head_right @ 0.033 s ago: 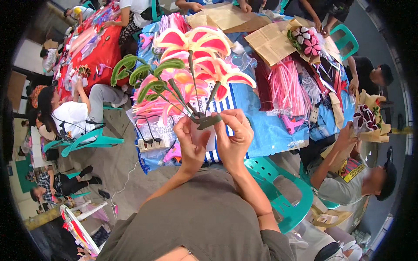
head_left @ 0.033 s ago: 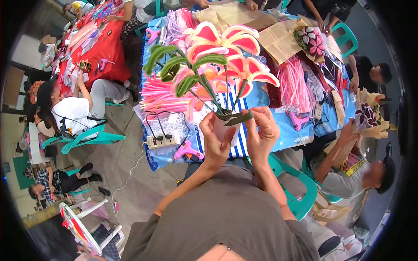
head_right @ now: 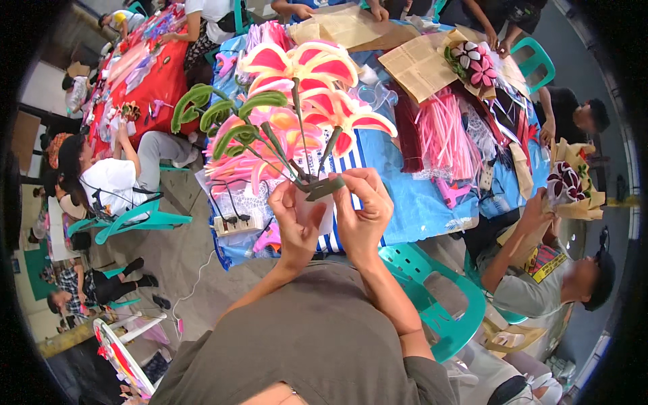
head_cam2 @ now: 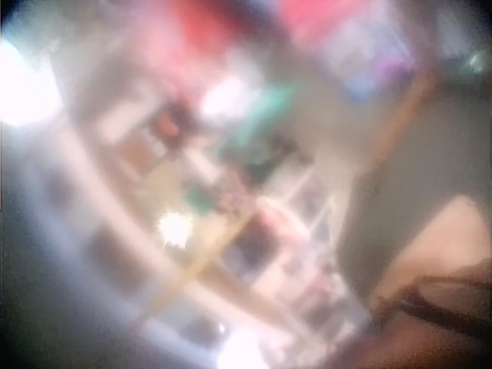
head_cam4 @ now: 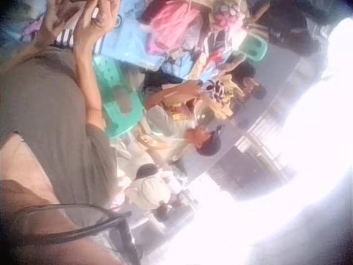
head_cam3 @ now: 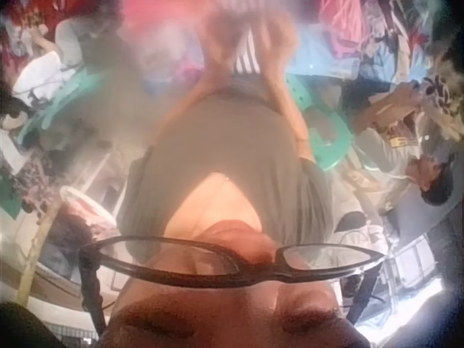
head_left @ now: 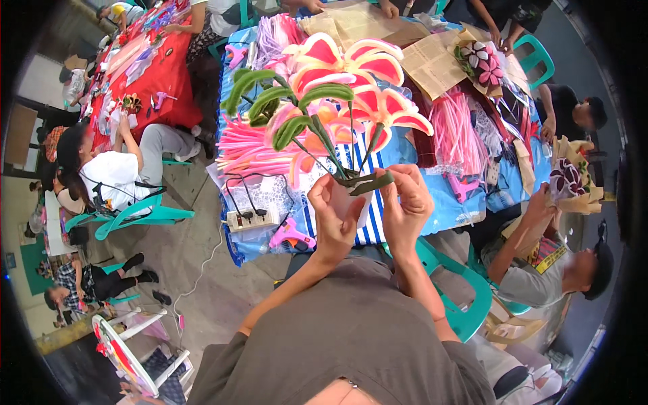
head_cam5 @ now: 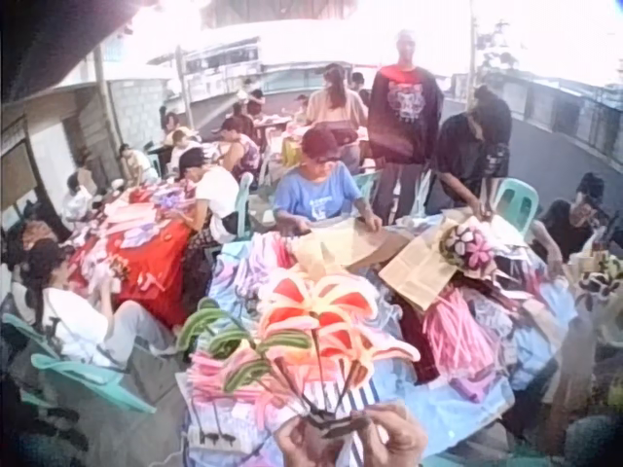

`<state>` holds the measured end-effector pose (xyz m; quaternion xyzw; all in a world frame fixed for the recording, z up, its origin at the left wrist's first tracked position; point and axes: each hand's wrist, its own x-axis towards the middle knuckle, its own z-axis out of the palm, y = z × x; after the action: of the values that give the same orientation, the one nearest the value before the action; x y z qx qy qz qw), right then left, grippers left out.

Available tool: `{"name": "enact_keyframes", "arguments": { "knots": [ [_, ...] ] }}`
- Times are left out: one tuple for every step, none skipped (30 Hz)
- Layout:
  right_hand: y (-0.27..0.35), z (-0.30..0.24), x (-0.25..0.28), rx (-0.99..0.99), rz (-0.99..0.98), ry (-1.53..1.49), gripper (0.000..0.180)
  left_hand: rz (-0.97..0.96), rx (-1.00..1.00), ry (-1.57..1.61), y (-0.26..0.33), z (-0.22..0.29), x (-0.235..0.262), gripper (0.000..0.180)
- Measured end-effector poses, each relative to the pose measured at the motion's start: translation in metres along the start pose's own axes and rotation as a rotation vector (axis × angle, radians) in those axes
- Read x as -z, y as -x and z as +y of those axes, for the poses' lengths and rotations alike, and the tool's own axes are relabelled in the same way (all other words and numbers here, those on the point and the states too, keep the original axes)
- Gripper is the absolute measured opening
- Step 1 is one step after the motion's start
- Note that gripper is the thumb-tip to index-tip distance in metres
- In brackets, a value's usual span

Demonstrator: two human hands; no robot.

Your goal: The person assembles an arrangement of handmade pink and green flowers by inserting their stems into a white foam base. They adjust the position of individual flowers and leaves by hand to complete the bouquet while other people work on similar crafts at nearby tables.

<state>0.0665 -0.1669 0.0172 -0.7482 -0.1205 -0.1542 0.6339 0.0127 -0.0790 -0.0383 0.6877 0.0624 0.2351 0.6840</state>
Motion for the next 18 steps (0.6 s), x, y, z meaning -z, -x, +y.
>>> {"name": "enact_keyframes", "arguments": {
  "knots": [
    [-0.001, 0.002, 0.001, -0.050, 0.003, -0.048, 0.008, -0.001, -0.026, -0.018, 0.000, 0.000, 0.000, 0.054],
    [-0.001, 0.005, 0.001, -0.101, 0.006, -0.097, 0.009, -0.004, -0.022, -0.017, 0.001, 0.000, 0.000, 0.054],
    [-0.001, 0.007, 0.001, -0.151, 0.010, -0.147, 0.010, -0.009, -0.018, -0.018, 0.003, -0.002, 0.000, 0.054],
    [-0.001, 0.009, 0.001, -0.188, 0.013, -0.209, 0.010, -0.013, -0.015, -0.018, 0.003, -0.002, 0.000, 0.055],
    [-0.002, 0.011, 0.001, -0.224, 0.015, -0.272, 0.010, -0.021, -0.007, 0.009, 0.003, -0.001, 0.001, 0.055],
    [-0.002, 0.013, 0.001, -0.261, 0.016, -0.333, 0.011, -0.028, 0.002, 0.037, 0.004, 0.001, 0.001, 0.056],
    [-0.002, 0.015, 0.000, -0.310, 0.015, -0.440, 0.012, -0.035, 0.011, 0.065, 0.004, 0.002, 0.001, 0.057],
    [-0.002, 0.016, 0.000, -0.358, 0.012, -0.548, 0.012, -0.051, -0.002, 0.071, 0.004, 0.003, 0.002, 0.057],
    [-0.003, 0.016, -0.001, -0.407, 0.009, -0.655, 0.013, -0.067, -0.016, 0.076, 0.004, 0.003, 0.003, 0.057],
    [-0.003, 0.016, -0.001, -0.441, 0.003, -0.672, 0.014, -0.082, -0.029, 0.082, 0.004, 0.003, 0.004, 0.057],
    [-0.003, 0.015, 0.000, -0.474, -0.002, -0.688, 0.015, -0.092, -0.049, 0.089, 0.003, 0.004, 0.005, 0.058],
    [-0.003, 0.014, 0.001, -0.507, -0.008, -0.708, 0.016, -0.103, -0.071, 0.092, 0.003, 0.006, 0.005, 0.059],
    [-0.003, 0.012, 0.002, -0.528, -0.036, -0.746, 0.017, -0.113, -0.092, 0.096, 0.003, 0.006, 0.004, 0.059],
    [-0.004, 0.009, 0.004, -0.548, -0.064, -0.784, 0.017, -0.120, -0.098, 0.094, 0.004, 0.006, 0.005, 0.060],
    [-0.005, 0.007, 0.004, -0.570, -0.095, -0.818, 0.018, -0.124, -0.102, 0.095, 0.005, 0.006, 0.006, 0.060],
    [-0.005, 0.006, 0.004, -0.592, -0.110, -0.842, 0.018, -0.129, -0.106, 0.096, 0.005, 0.007, 0.007, 0.061],
    [-0.005, 0.006, 0.003, -0.613, -0.126, -0.866, 0.019, -0.145, -0.104, 0.099, 0.005, 0.007, 0.009, 0.061],
    [-0.005, 0.006, 0.003, -0.634, -0.141, -0.890, 0.019, -0.162, -0.103, 0.103, 0.005, 0.007, 0.010, 0.061]
  ]
}}
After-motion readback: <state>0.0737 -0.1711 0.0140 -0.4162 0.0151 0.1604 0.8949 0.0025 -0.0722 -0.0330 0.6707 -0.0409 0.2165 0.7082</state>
